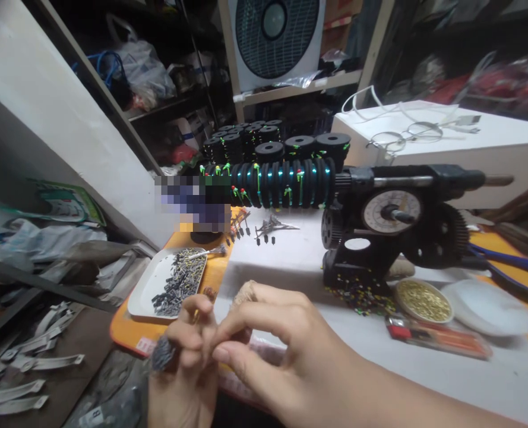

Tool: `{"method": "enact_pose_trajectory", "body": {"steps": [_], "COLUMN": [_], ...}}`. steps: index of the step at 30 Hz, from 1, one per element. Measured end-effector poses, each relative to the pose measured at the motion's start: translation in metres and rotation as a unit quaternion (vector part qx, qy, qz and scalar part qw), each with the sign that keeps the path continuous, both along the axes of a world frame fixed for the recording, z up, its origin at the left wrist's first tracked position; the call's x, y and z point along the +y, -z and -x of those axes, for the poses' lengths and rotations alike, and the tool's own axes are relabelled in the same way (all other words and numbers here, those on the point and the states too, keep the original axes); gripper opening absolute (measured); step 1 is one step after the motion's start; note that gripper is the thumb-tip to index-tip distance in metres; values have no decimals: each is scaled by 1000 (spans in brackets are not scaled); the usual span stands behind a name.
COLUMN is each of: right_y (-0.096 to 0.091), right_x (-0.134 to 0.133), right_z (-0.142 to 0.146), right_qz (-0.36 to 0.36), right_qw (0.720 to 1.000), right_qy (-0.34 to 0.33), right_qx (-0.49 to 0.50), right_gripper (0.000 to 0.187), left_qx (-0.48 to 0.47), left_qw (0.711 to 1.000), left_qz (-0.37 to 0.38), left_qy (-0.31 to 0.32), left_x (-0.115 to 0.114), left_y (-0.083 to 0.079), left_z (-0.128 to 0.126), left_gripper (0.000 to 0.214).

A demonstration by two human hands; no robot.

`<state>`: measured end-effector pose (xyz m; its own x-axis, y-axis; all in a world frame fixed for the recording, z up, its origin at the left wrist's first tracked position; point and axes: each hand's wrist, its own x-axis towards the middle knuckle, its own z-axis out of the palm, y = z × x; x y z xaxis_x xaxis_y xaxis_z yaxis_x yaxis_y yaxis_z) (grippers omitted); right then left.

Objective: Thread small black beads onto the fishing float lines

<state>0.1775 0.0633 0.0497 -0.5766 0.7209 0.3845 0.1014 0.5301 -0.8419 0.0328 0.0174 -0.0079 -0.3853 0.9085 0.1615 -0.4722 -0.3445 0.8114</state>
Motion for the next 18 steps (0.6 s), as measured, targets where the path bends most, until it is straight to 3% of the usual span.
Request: {"method": "enact_pose_trajectory", "body": {"steps": [3,6,10,12,14,16,18], "right_y": [0,1,-3,-9,-15,-19,-20], "right_x": [0,4,24,41,57,65,63], "right_z": [-2,-7,-25,-38,-50,-55,-52], "right_qz": [-49,-243,-470,-586,-648,-661,-647], "right_qw": [998,968,875,791,724,692,697], "right_qy": [-30,-31,62,69,146,204,223], "right_qx": [-31,-55,-100,-163,-185,-207,-216], "right_gripper": [11,5,13,17,16,17,22], "left_qx": [-5,14,50,77,101,120,127], "left_qw": [996,987,968,949,931,930,945], "left_qz": [-53,-17,101,149,184,205,195], "left_qy": [70,156,225,266,297,280,229], "left_x": [0,-2,-2,-3,-4,-7,-11], "left_y": [-3,1,9,11,11,10,9], "left_z": [7,19,37,43,44,43,41], "left_gripper": [15,15,23,32,40,42,40]}}
